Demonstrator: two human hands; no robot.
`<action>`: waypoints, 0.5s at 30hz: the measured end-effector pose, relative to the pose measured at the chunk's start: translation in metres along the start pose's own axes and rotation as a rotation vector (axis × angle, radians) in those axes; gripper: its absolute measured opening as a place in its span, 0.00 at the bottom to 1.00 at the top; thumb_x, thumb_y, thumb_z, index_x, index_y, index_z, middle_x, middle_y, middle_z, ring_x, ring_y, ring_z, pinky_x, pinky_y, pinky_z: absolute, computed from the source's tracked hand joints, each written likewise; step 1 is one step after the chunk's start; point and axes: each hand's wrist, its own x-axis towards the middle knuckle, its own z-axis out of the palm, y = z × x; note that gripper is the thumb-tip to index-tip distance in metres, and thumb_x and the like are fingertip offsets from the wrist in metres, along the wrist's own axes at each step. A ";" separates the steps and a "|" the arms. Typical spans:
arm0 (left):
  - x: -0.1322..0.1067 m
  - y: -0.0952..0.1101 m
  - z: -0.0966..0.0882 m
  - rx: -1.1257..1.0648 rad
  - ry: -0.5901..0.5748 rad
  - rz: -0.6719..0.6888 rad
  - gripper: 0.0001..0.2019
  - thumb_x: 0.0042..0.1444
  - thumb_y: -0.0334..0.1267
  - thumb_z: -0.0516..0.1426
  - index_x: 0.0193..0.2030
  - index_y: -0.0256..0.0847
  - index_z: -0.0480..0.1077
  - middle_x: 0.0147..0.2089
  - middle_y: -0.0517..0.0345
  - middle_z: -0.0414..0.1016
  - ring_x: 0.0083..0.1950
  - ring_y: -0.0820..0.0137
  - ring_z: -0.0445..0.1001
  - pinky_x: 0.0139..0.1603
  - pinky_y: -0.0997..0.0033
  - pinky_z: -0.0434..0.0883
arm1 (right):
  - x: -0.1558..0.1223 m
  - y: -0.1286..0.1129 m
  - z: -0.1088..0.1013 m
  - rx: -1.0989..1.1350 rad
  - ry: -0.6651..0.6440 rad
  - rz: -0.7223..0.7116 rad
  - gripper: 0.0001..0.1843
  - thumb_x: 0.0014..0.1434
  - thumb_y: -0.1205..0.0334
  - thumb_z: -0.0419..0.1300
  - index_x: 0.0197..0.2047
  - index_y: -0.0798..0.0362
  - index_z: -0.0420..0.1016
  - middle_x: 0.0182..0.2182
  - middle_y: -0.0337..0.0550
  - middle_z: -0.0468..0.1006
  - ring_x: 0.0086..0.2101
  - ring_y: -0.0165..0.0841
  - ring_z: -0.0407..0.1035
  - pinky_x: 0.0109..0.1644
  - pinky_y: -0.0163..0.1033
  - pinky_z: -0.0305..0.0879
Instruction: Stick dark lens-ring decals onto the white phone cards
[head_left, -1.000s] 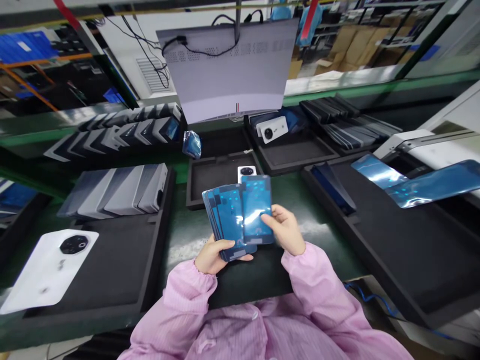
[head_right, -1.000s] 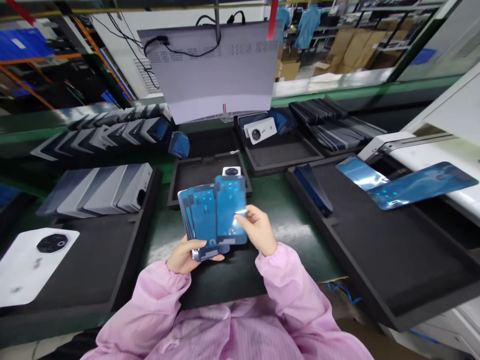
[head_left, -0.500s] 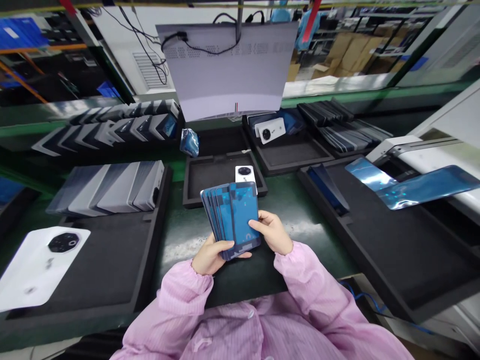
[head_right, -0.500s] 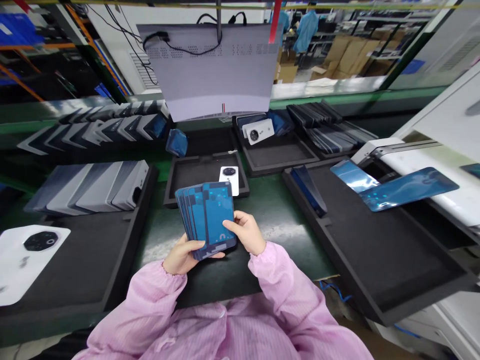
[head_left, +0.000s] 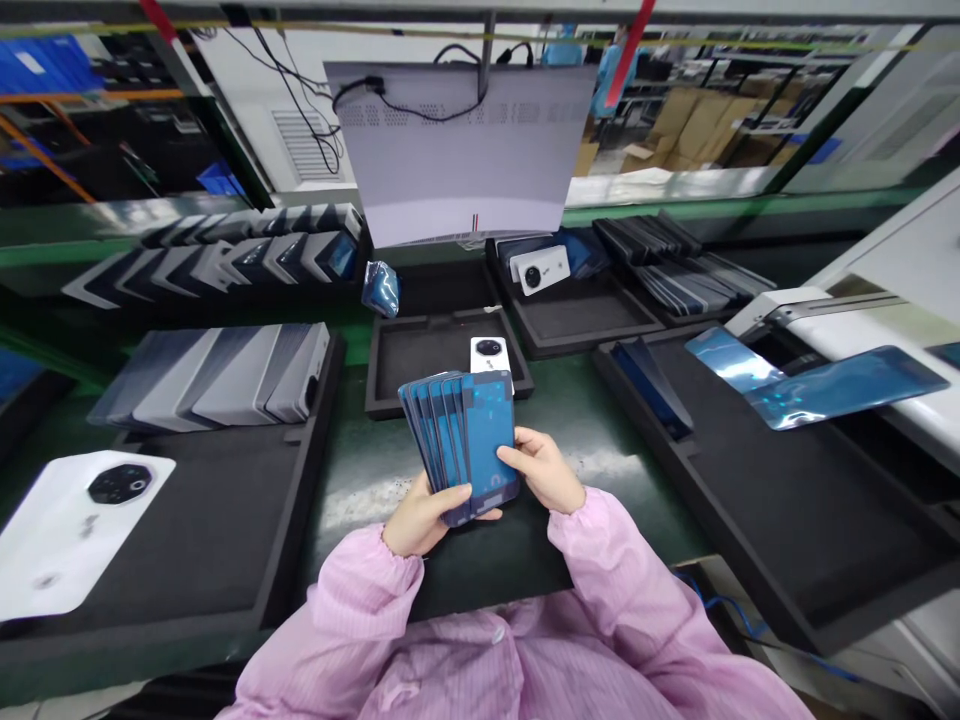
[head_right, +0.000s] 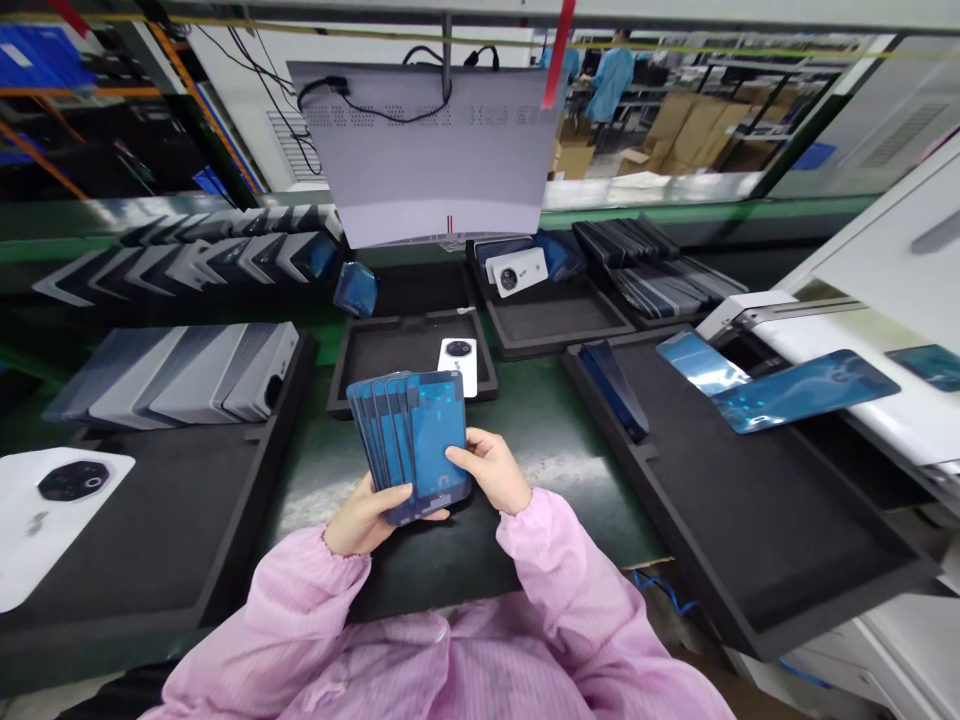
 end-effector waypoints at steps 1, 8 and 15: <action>0.000 0.001 0.000 -0.018 -0.005 -0.009 0.33 0.48 0.30 0.66 0.61 0.45 0.64 0.48 0.51 0.80 0.50 0.52 0.77 0.50 0.36 0.74 | 0.000 -0.002 -0.001 0.029 0.009 0.010 0.17 0.45 0.53 0.72 0.35 0.53 0.78 0.30 0.39 0.81 0.30 0.31 0.74 0.36 0.36 0.72; 0.000 0.007 0.001 -0.014 0.040 0.039 0.30 0.51 0.32 0.64 0.61 0.45 0.63 0.48 0.50 0.80 0.49 0.52 0.78 0.49 0.34 0.73 | 0.001 -0.015 -0.012 0.196 0.110 -0.112 0.18 0.46 0.50 0.72 0.37 0.50 0.76 0.33 0.40 0.82 0.33 0.35 0.76 0.41 0.44 0.74; 0.002 -0.005 -0.002 0.034 0.010 0.062 0.30 0.49 0.35 0.66 0.59 0.39 0.66 0.48 0.46 0.79 0.45 0.54 0.79 0.47 0.40 0.76 | 0.001 0.001 -0.003 -0.005 -0.032 -0.028 0.15 0.46 0.54 0.72 0.36 0.53 0.79 0.33 0.40 0.82 0.32 0.31 0.75 0.40 0.37 0.72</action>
